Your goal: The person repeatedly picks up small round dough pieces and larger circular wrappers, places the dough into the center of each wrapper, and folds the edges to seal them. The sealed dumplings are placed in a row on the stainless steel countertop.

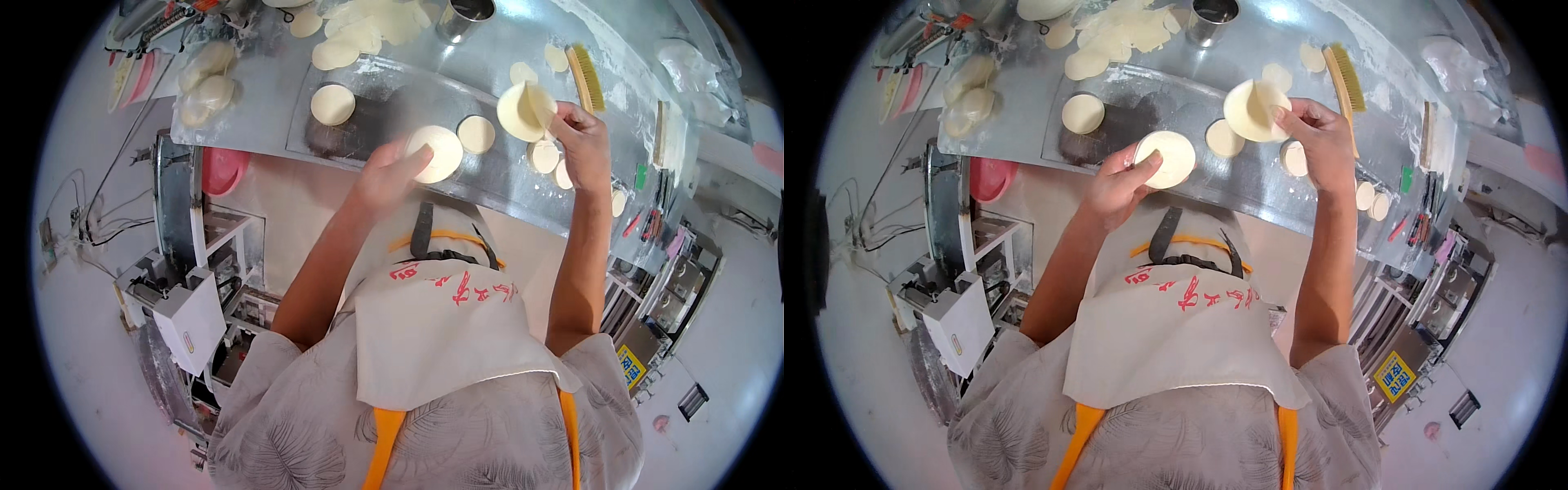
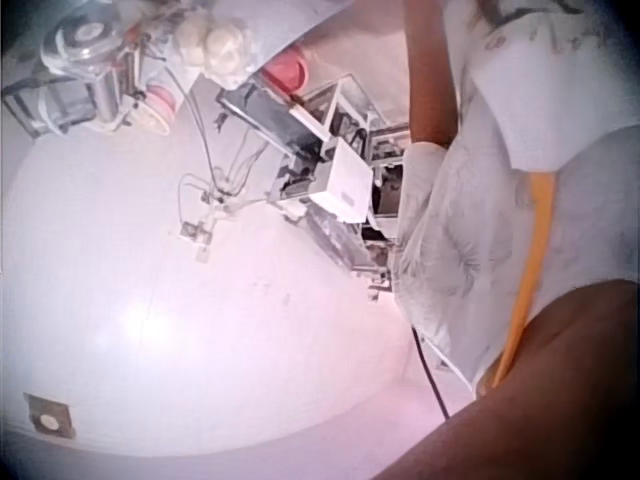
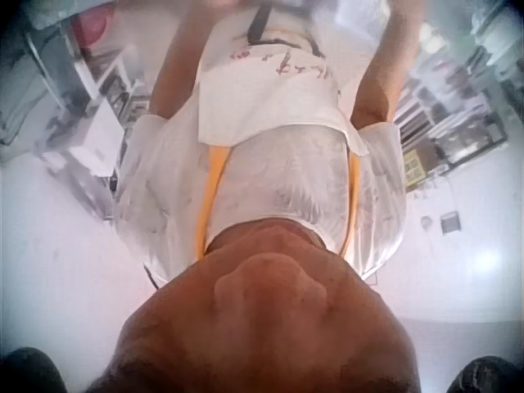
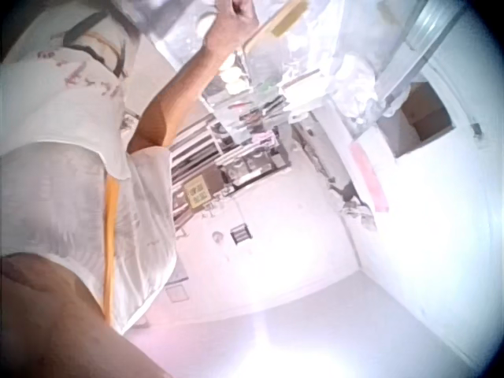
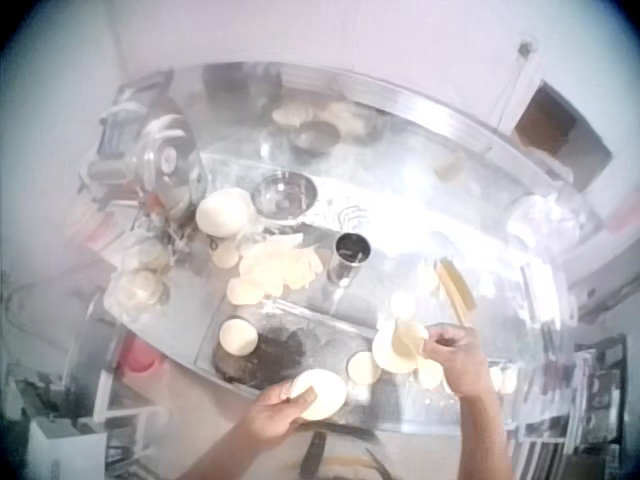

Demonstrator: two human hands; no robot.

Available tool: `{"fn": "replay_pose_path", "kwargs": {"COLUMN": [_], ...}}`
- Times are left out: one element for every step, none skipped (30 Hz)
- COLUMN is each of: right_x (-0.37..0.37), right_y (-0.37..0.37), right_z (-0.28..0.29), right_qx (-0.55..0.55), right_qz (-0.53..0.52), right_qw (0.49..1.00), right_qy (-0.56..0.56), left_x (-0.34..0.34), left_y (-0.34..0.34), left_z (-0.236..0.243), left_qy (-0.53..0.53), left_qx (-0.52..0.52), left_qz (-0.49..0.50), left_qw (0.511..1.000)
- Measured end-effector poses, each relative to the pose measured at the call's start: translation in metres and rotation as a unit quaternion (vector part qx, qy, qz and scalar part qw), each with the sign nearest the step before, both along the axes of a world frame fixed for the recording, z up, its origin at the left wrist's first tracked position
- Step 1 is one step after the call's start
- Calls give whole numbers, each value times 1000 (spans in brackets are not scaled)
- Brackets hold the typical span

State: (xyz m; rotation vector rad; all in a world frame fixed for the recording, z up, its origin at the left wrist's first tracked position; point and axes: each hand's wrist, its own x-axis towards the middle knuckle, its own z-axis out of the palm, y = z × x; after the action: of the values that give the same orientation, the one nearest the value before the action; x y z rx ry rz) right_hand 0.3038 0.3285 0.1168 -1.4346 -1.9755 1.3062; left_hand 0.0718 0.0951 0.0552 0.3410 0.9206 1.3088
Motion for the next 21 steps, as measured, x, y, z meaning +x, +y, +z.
{"fn": "replay_pose_path", "kwargs": {"right_x": [3,1,8,11,12,8,8,7,6,10,12,13,5,2,-6,-8,-9,-1,1,3,5], "right_y": [1,6,-1,-2,1,13,13,11,9,3,4,7,8,-1,0,-1,-1,-1,0,1,2], "right_z": [-1,-5,-6,-6,-7,-10,-9,-7,-5,-13,-17,-21,-18,-16,-12,-7,-4,-23,-27,-31,-34], "right_qx": [-11,162,113,73,33,145,64,-17,-98,-82,-83,-85,-85,-58,-56,-54,-52,14,8,2,-4], "right_qz": [-8,23,7,-6,-18,18,9,0,-10,-3,-1,0,5,-19,-9,-3,3,-3,-4,-4,-4], "right_qw": [999,966,980,990,996,967,989,999,995,997,996,996,994,998,998,999,998,996,996,997,998], "right_qy": [-31,-199,-163,-120,-78,-209,-131,-52,29,-12,12,36,63,25,13,-2,-17,-94,-83,-73,-63], "left_x": [1,4,6,4,0,-4,-5,-13,-8,-4,-2,-1,-1,-2,-6,-7,-7,-6,-6,-6,-4], "left_y": [-6,-12,-17,-13,-7,-1,-3,-3,-9,-15,-17,-16,-13,-11,-9,-8,-7,-8,-9,-10,-10], "left_z": [-2,-5,-7,-10,-12,-14,-14,-25,-28,-25,-24,-23,-23,-23,-26,-29,-31,-33,-31,-31,-33], "left_qy": [6,32,57,88,67,47,22,-9,-22,-32,-42,-38,-30,-23,-21,-23,-24,-22,-20,-17,-15], "left_qx": [-17,-51,-86,-111,-105,-98,-102,-45,-45,-43,-41,-57,-72,-87,-60,-35,-10,-20,-30,-41,-50], "left_qz": [-2,2,5,16,30,44,54,21,22,23,24,26,31,36,32,24,17,17,17,18,18], "left_qw": [1000,998,995,990,992,993,993,999,998,998,998,997,996,995,997,999,1000,999,999,999,998]}}
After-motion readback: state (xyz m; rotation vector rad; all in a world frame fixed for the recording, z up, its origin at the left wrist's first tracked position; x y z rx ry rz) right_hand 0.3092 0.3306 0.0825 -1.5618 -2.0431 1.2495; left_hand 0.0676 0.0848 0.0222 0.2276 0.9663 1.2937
